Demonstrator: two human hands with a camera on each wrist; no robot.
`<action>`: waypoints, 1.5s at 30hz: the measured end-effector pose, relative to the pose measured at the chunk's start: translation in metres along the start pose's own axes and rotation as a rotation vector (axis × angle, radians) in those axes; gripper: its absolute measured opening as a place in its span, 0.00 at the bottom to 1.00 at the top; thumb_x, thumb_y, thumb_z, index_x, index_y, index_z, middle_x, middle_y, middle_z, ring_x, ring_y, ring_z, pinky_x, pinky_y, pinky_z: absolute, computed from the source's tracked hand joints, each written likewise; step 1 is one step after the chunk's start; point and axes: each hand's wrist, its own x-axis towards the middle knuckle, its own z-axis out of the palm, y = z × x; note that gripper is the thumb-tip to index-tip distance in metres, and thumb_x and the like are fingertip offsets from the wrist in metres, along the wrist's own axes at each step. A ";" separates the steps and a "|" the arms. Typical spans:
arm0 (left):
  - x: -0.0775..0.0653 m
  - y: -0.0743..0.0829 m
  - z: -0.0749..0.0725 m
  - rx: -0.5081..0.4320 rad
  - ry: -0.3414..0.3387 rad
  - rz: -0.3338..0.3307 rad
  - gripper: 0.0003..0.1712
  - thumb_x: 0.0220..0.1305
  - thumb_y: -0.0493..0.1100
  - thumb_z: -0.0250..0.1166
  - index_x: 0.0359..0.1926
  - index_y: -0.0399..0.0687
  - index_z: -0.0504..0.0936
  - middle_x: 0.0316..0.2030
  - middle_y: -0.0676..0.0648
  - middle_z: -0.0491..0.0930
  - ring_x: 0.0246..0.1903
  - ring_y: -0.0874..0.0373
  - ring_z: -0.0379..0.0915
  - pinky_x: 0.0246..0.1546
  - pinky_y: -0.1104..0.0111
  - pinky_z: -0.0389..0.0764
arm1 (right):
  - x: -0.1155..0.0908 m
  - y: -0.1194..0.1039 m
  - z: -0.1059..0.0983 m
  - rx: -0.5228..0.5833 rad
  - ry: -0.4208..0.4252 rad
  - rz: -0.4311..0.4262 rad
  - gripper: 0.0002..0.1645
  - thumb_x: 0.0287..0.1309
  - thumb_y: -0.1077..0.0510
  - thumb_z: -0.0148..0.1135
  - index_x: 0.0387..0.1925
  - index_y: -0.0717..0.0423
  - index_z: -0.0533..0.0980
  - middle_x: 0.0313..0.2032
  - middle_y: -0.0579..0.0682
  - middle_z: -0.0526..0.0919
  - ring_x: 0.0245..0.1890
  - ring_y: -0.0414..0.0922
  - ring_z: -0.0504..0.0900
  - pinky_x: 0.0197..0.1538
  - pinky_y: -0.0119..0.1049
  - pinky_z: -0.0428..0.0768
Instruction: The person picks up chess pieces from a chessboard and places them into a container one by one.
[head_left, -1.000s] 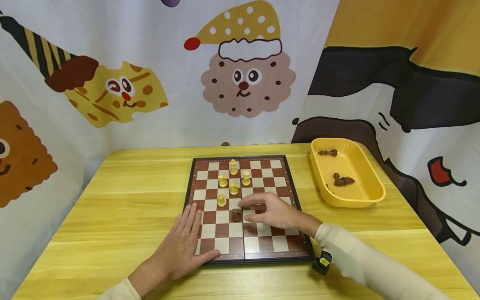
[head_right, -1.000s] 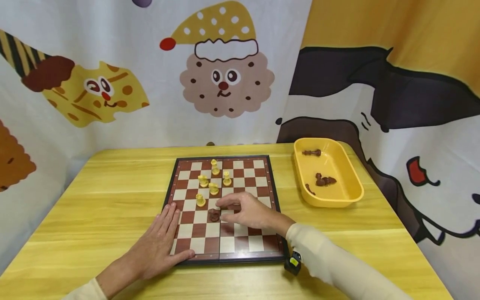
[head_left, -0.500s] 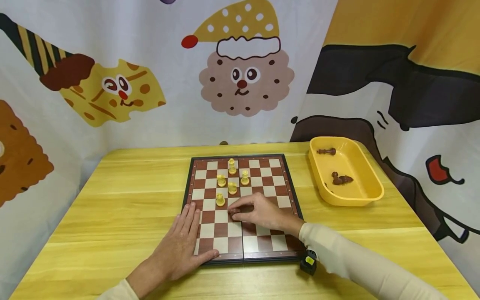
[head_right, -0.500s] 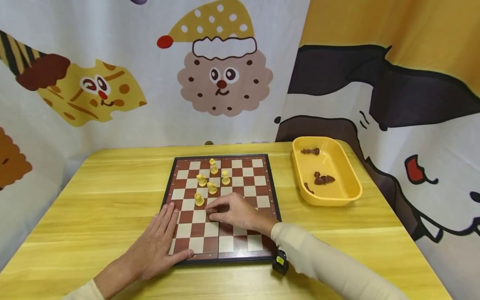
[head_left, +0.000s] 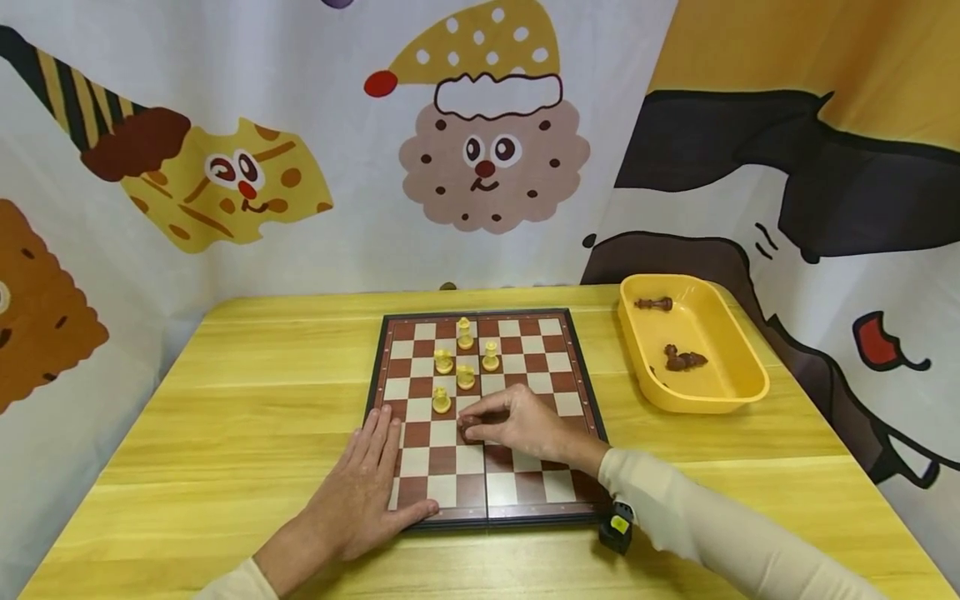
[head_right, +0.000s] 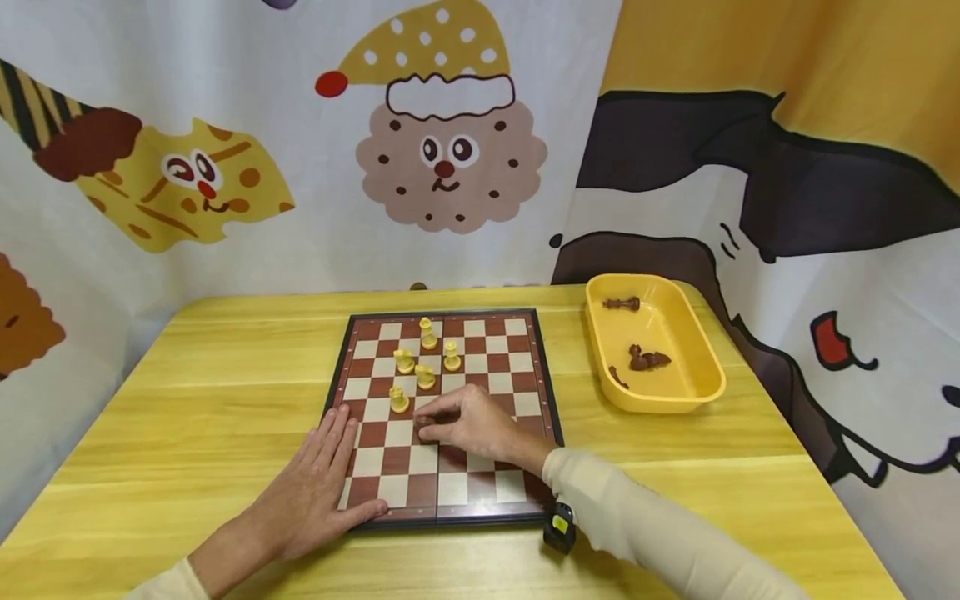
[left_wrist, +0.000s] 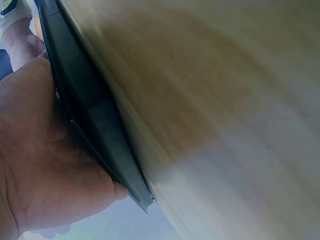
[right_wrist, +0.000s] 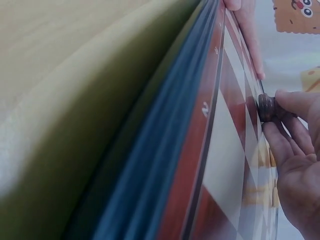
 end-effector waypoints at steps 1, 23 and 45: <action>0.000 0.000 0.000 0.000 0.003 0.002 0.66 0.64 0.82 0.46 0.77 0.28 0.50 0.77 0.30 0.42 0.76 0.36 0.37 0.73 0.47 0.48 | 0.000 0.000 0.000 0.002 0.000 -0.003 0.13 0.60 0.62 0.74 0.47 0.57 0.88 0.45 0.43 0.89 0.46 0.39 0.86 0.51 0.35 0.83; -0.002 -0.001 -0.004 0.036 0.018 0.022 0.66 0.64 0.82 0.46 0.77 0.27 0.52 0.77 0.28 0.45 0.76 0.35 0.40 0.73 0.46 0.51 | -0.021 -0.007 -0.051 0.020 0.176 -0.026 0.16 0.60 0.61 0.74 0.48 0.65 0.86 0.43 0.53 0.89 0.41 0.47 0.88 0.42 0.39 0.87; -0.002 -0.001 0.002 0.012 0.035 0.031 0.66 0.64 0.81 0.49 0.76 0.26 0.51 0.76 0.28 0.44 0.76 0.34 0.39 0.72 0.45 0.51 | -0.058 0.005 -0.107 -0.103 0.326 0.009 0.18 0.61 0.63 0.72 0.51 0.66 0.85 0.48 0.57 0.87 0.48 0.54 0.86 0.43 0.34 0.85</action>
